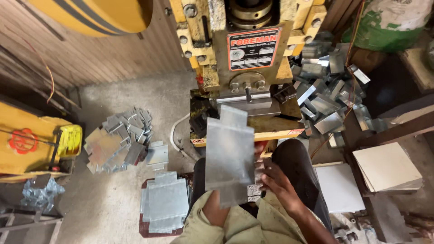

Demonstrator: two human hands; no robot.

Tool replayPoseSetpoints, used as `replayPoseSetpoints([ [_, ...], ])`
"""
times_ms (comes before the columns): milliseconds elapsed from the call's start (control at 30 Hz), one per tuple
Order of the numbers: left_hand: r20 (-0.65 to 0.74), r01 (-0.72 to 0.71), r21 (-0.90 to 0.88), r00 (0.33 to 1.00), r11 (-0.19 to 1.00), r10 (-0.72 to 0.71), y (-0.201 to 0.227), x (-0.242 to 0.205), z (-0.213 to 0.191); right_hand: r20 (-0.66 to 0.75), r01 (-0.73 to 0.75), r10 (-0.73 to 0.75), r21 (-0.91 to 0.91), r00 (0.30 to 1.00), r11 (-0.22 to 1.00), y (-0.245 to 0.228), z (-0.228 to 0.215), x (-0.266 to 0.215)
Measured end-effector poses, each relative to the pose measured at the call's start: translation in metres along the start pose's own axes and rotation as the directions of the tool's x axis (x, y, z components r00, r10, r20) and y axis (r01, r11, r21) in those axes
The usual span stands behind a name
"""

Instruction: The person repeatedly places flat metal sheets into a hydraulic press, operates the machine to bend them, and then removes the finished pieces. The person stacks the processed metal sheets on a small stool to their left.

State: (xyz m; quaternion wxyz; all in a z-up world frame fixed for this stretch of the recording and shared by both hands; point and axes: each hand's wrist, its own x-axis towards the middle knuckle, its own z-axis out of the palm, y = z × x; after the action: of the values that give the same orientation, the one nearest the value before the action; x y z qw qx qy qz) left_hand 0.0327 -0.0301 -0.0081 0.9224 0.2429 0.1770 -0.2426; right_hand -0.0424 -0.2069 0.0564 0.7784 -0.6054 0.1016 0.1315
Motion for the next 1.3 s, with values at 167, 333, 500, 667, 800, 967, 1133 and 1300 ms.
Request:
replayPoseSetpoints([
  [167, 0.02, -0.088, 0.009, 0.996, 0.996, 0.088, 0.003, 0.052, -0.001, -0.03, -0.014, 0.024, 0.3, 0.999, 0.954, 0.04, -0.024, 0.041],
  [333, 0.048, -0.176, -0.018, 0.983, 0.984, 0.176, 0.024, 0.041, -0.008, -0.132, 0.117, -0.081, 0.295, 0.988, 0.948, 0.033, -0.045, 0.056],
  [500, -0.142, -0.208, 0.169, 0.962, 0.963, 0.233, 0.039, -0.015, 0.004, -0.193, 0.11, -0.079, 0.158, 0.978, 0.981, 0.006, -0.05, 0.079],
  [667, -0.198, -0.097, 0.687, 0.928, 0.721, 0.314, 0.038, -0.024, 0.001, -0.212, 0.229, -0.187, 0.191, 0.959, 0.955, 0.015, -0.056, 0.093],
  [800, -0.166, -0.183, 0.638, 0.916, 0.748, 0.366, 0.048, -0.012, -0.005, -0.206, 0.171, -0.12, 0.255, 0.971, 0.952, 0.018, -0.057, 0.103],
  [967, -0.098, -0.288, 0.533, 0.913, 0.795, 0.396, 0.062, 0.009, -0.001, -0.25, 0.246, -0.183, 0.25, 0.951, 0.937, 0.0, -0.048, 0.126],
  [1133, -0.052, -0.281, 0.421, 0.942, 0.862, 0.332, 0.062, 0.004, 0.009, -0.281, 0.216, -0.154, 0.203, 0.947, 0.955, -0.015, -0.049, 0.127],
  [1300, -0.031, -0.278, 0.357, 0.951, 0.892, 0.309, 0.062, -0.001, 0.013, -0.274, 0.168, -0.084, 0.298, 0.958, 0.94, -0.004, -0.06, 0.138],
])
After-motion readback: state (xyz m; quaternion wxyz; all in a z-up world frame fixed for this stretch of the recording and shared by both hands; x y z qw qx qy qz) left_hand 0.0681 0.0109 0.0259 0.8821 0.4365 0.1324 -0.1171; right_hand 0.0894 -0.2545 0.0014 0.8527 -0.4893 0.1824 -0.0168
